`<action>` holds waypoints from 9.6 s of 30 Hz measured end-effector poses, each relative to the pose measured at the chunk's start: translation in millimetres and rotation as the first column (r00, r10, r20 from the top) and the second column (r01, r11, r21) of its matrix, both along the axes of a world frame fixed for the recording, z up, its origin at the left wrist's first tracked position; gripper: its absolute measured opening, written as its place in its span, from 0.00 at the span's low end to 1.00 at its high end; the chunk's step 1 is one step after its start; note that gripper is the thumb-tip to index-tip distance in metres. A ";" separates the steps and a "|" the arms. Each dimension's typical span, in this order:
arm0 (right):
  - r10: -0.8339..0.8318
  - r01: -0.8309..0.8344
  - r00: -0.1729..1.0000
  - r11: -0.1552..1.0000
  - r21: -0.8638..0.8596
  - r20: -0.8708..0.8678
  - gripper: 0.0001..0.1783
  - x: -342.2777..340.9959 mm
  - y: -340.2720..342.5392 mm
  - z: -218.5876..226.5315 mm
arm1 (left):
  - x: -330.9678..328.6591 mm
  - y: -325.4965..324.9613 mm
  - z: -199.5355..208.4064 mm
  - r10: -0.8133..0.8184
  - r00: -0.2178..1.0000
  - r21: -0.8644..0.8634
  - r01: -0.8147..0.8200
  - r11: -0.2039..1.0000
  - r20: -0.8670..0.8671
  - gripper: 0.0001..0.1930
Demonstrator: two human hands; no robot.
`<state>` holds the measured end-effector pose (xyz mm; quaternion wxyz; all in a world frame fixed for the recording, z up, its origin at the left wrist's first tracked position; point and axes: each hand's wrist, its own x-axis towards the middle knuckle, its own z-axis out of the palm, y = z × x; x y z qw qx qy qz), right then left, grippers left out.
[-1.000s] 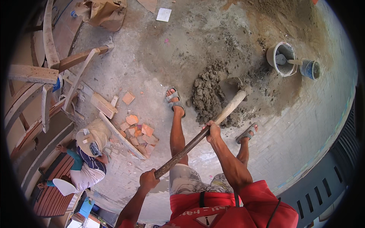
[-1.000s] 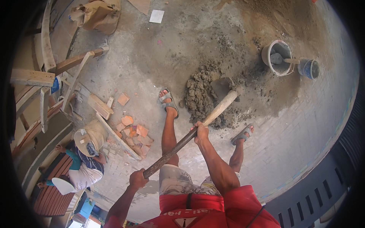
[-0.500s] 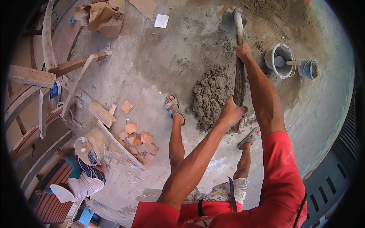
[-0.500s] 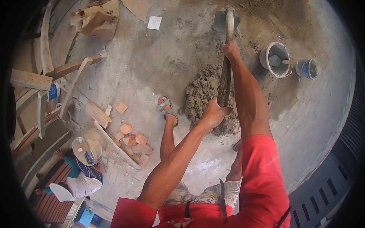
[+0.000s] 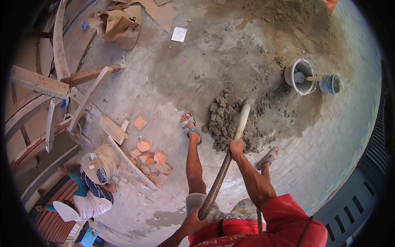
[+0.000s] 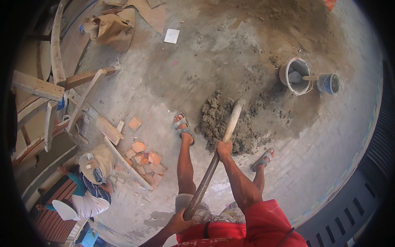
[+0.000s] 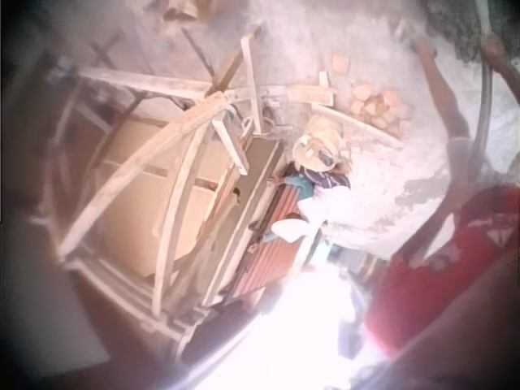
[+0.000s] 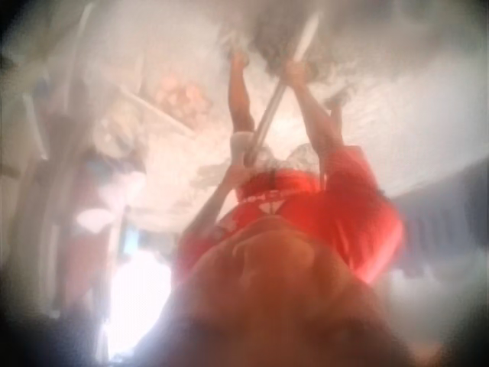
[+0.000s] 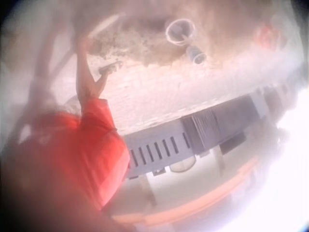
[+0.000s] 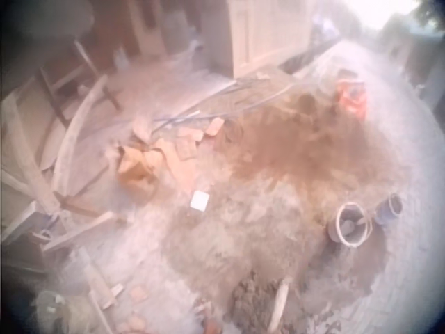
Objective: The person mixes cement and sand on the floor using a hoe, then scoops the mixture into a bucket. They carry the bucket to a wall opening and apply the cement to the wall using a trowel.
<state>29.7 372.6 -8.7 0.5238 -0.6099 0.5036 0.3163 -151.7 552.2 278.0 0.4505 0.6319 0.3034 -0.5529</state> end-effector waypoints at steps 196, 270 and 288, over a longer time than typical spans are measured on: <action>-0.586 0.589 0.801 0.808 -0.013 -0.124 0.08 -22.0 -64.2 -20.1 | 121.6 -6.4 15.3 -0.761 0.649 0.313 0.717 0.622 0.027 0.22; -0.947 0.953 0.142 0.052 0.299 -0.287 0.05 -32.3 83.0 127.2 | 298.4 289.3 -57.4 -0.990 0.082 0.594 0.793 0.134 0.115 0.11; -0.781 0.790 0.609 0.583 0.188 -0.137 0.04 -9.4 -52.4 31.5 | 168.8 36.6 87.7 -0.851 0.492 0.408 0.826 0.389 -0.182 0.14</action>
